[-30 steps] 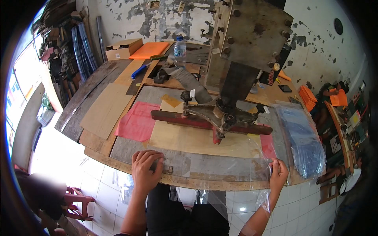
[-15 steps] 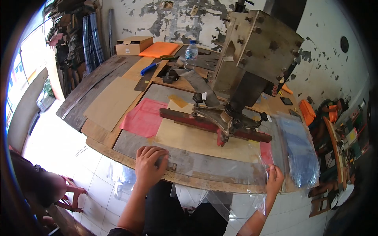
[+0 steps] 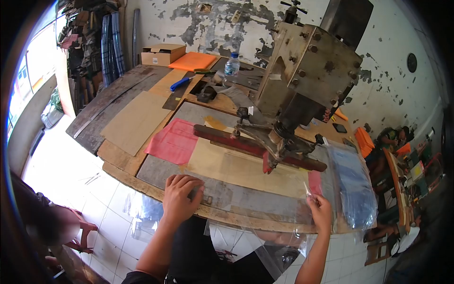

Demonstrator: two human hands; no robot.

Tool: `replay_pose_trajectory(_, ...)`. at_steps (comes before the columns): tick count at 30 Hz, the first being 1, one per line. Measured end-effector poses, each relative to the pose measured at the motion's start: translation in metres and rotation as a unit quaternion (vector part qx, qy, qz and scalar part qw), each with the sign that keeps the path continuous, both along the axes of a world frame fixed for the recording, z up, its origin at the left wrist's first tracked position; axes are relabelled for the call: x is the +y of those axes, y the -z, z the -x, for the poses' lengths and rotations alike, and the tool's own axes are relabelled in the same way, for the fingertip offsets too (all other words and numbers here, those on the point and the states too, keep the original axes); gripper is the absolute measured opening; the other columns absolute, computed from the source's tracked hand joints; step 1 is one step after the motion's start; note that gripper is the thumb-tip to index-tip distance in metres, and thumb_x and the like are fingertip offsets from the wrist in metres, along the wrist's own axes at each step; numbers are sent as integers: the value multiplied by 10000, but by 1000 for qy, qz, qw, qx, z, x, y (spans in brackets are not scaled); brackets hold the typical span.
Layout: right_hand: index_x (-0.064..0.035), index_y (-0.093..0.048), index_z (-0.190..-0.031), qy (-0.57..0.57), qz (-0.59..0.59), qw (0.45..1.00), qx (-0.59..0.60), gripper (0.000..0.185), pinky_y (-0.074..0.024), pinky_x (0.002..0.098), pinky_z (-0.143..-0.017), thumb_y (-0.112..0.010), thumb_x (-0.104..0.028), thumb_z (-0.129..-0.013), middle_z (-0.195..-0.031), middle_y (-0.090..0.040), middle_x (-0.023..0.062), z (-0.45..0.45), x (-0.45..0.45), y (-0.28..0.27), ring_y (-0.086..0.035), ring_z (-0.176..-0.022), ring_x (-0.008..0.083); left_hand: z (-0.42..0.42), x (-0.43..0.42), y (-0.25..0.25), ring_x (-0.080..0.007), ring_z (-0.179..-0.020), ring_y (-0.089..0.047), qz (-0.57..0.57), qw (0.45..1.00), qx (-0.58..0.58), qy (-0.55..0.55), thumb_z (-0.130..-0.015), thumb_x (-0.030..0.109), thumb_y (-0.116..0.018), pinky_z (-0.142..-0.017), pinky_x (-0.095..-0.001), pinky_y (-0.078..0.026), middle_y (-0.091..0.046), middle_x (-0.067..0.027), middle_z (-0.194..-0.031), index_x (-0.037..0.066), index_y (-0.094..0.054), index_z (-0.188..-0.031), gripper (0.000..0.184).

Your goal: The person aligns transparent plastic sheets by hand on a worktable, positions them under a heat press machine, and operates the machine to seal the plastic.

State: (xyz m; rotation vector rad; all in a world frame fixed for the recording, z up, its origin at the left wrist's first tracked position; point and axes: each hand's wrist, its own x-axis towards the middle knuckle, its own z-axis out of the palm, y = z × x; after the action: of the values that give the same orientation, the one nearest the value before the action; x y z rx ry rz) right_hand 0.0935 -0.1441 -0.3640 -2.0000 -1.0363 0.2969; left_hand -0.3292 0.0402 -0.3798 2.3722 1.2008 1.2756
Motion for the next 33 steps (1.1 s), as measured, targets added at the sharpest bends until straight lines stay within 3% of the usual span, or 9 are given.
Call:
replay_pose_trajectory(9, 41, -725, -1053, -37, -120, 989, 76, 210, -455, 237, -703, -790, -125, -941, -868, -675, 0, 17, -15, -9, -575, -763, 64, -2, -1, -3, -266, -1061, -688, 11, 1000, -10, 0, -874, 145, -742, -1053, -449, -441, -765, -49, -1017, 86, -774, -971, 118)
replay_pose_trajectory(15, 44, -702, -1022, -12, -150, 989, 17, 158, -470, 237, -743, -766, -71, -936, -916, -661, 8, 30, -54, -18, -585, -805, 76, -2, -1, -3, -281, -1071, -681, 19, 1000, -12, 1, -876, 163, -749, -1061, -452, -433, -759, -65, -1058, 81, -771, -1006, 156)
replay_pose_trajectory(17, 44, -688, -1012, -29, -214, 971, 107, 172, -464, 237, -761, -765, -88, -933, -934, -638, 17, 21, -82, -7, -587, -841, 87, -3, -3, -4, -290, -1090, -673, 24, 999, -21, 0, -883, 183, -747, -1072, -455, -423, -754, -75, -1087, 78, -768, -1017, 171)
replay_pose_trajectory(22, 19, -670, -986, -69, -265, 954, 124, 363, -498, 269, -705, -859, -277, -892, -932, -601, 33, 6, -110, 44, -597, -791, 118, -3, -5, -8, -342, -1383, -533, 95, 991, 16, 92, -1005, 447, -592, -1222, -548, -261, -658, -137, -1384, 78, -748, -1152, 427)
replay_pose_trajectory(25, 5, -666, -981, -59, -338, 927, 150, 405, -517, 277, -688, -880, -322, -874, -945, -584, 34, 12, -106, 66, -608, -780, 127, -1, -11, -14, -353, -1463, -451, 144, 965, 36, 214, -1013, 415, -611, -1238, -589, -226, -599, -134, -1475, 60, -744, -1156, 405)
replay_pose_trajectory(27, 4, -662, -996, -53, -351, 925, 136, 383, -519, 274, -696, -869, -299, -888, -973, -569, 39, 25, -89, 55, -599, -778, 123, -2, -11, -15, -333, -1434, -496, 161, 953, 20, 256, -1042, 432, -559, -1235, -544, -263, -627, -144, -1442, 27, -719, -1214, 469)
replay_pose_trajectory(28, 8, -656, -1004, -42, -353, 927, 120, 341, -513, 264, -717, -858, -248, -902, -987, -551, 34, 26, -80, 55, -591, -810, 118, 1, -13, -22, -313, -1379, -537, 296, 910, -84, 279, -1043, 460, -538, -1183, -497, -324, -647, -148, -1417, 3, -686, -1269, 531)
replay_pose_trajectory(30, 11, -656, -1007, -55, -349, 928, 117, 307, -505, 257, -728, -845, -212, -911, -1005, -554, 38, 37, -56, 36, -586, -824, 116, -1, 4, -26, -257, -1210, -637, 339, 834, -206, 383, -1049, 465, -525, -1028, -392, -454, -706, -165, -1286, -21, -632, -1335, 574)
replay_pose_trajectory(33, 18, -659, -1019, -91, -346, 927, 111, 232, -484, 243, -758, -814, -130, -928, -1010, -574, 50, 39, -30, 33, -576, -862, 113, 3, 16, -20, -251, -1194, -658, 354, 802, -247, 412, -1090, 493, -475, -1004, -404, -493, -703, -150, -1302, -22, -600, -1379, 604)
